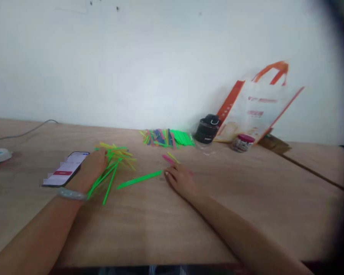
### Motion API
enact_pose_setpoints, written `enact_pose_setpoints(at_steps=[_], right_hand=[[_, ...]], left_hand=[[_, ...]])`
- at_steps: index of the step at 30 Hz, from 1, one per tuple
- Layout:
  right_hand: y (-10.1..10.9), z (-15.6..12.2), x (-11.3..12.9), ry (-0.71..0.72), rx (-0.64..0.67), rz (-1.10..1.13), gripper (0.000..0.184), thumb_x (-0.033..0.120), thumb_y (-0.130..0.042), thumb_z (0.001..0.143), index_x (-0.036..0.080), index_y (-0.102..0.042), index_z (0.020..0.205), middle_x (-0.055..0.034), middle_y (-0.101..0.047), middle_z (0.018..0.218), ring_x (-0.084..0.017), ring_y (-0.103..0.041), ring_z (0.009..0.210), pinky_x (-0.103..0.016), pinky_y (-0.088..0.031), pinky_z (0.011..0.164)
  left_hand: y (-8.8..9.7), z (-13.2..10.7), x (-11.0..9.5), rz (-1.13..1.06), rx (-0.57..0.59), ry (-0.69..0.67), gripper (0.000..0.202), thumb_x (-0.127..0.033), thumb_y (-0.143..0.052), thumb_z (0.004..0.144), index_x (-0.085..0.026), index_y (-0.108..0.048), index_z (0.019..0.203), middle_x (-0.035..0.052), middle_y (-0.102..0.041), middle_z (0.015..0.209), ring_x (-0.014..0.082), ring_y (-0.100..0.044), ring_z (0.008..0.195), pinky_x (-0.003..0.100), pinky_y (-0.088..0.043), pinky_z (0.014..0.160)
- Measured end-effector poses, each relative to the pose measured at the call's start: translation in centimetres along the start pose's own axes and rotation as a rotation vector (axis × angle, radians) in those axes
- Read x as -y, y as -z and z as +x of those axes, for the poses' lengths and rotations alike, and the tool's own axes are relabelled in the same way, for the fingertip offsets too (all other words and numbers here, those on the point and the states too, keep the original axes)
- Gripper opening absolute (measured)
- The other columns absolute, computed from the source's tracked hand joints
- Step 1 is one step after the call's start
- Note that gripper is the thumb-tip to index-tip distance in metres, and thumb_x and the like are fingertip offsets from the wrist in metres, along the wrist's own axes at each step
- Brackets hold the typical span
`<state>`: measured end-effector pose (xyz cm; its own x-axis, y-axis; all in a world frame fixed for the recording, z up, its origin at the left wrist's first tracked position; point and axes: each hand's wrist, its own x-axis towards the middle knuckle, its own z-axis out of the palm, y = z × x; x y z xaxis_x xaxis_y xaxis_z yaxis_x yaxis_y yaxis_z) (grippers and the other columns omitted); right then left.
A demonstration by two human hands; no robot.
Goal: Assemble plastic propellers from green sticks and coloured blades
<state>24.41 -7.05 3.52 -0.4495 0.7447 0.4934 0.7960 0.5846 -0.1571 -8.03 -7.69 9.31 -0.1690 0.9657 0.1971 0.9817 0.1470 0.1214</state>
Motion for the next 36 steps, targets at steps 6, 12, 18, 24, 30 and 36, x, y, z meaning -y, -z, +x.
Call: enact_pose_setpoints(at_steps=[6, 12, 18, 24, 30, 36], right_hand=[[0.2, 0.1, 0.3, -0.01, -0.018, 0.105, 0.024, 0.026, -0.043, 0.09, 0.019, -0.066, 0.09, -0.009, -0.063, 0.092, -0.021, -0.056, 0.09, -0.035, -0.046, 0.08], [0.5, 0.3, 1.6, -0.121, -0.051, 0.506, 0.035, 0.039, -0.038, 0.092, 0.019, -0.063, 0.079, -0.0051, -0.063, 0.076, -0.017, -0.058, 0.076, -0.031, -0.047, 0.07], [0.8, 0.1, 2.8, -0.287, 0.179, 0.913, 0.043, 0.052, -0.033, 0.091, 0.021, -0.061, 0.082, -0.0017, -0.06, 0.069, -0.013, -0.055, 0.06, -0.025, -0.044, 0.054], [0.7, 0.0, 3.4, -0.312, 0.224, 1.016, 0.029, 0.047, -0.049, 0.085, 0.021, -0.055, 0.077, 0.0019, -0.056, 0.063, -0.01, -0.048, 0.051, -0.023, -0.04, 0.05], [0.6, -0.1, 4.1, -0.275, 0.214, 0.981, 0.026, 0.043, -0.049, 0.086, 0.02, -0.054, 0.075, 0.0024, -0.054, 0.063, -0.011, -0.049, 0.054, -0.024, -0.041, 0.052], [0.8, -0.1, 4.5, -0.288, 0.212, 0.943, 0.028, 0.042, -0.045, 0.087, 0.02, -0.051, 0.071, 0.0041, -0.048, 0.058, -0.01, -0.045, 0.052, -0.022, -0.037, 0.05]], left_hand=[[0.9, -0.4, -1.0, -0.121, -0.29, -0.049, 0.03, -0.021, -0.038, 0.087, -0.013, -0.053, 0.112, 0.0131, -0.063, 0.104, 0.0262, -0.062, 0.092, 0.035, -0.048, 0.074], [0.3, -3.6, -5.5, -0.364, -0.468, -0.474, 0.023, -0.023, -0.041, 0.091, -0.017, -0.054, 0.109, 0.0067, -0.062, 0.096, 0.0192, -0.06, 0.087, 0.032, -0.048, 0.076], [-2.7, -6.4, -9.2, -0.343, -0.223, -0.776, 0.023, -0.02, -0.039, 0.092, -0.018, -0.054, 0.109, 0.006, -0.062, 0.1, 0.0188, -0.058, 0.095, 0.033, -0.047, 0.084], [-3.9, -7.0, -9.8, -0.334, -0.122, -0.837, 0.02, -0.018, -0.039, 0.092, -0.018, -0.054, 0.105, 0.006, -0.06, 0.101, 0.0186, -0.057, 0.095, 0.035, -0.047, 0.087], [-3.0, -7.5, -10.1, -0.379, -0.11, -0.787, 0.016, -0.022, -0.04, 0.093, -0.018, -0.054, 0.1, 0.0052, -0.06, 0.098, 0.0183, -0.057, 0.092, 0.035, -0.047, 0.086], [-3.2, -7.5, -10.4, -0.378, -0.107, -0.78, 0.015, -0.022, -0.04, 0.093, -0.018, -0.053, 0.1, 0.0053, -0.06, 0.098, 0.0188, -0.057, 0.093, 0.036, -0.048, 0.085]])
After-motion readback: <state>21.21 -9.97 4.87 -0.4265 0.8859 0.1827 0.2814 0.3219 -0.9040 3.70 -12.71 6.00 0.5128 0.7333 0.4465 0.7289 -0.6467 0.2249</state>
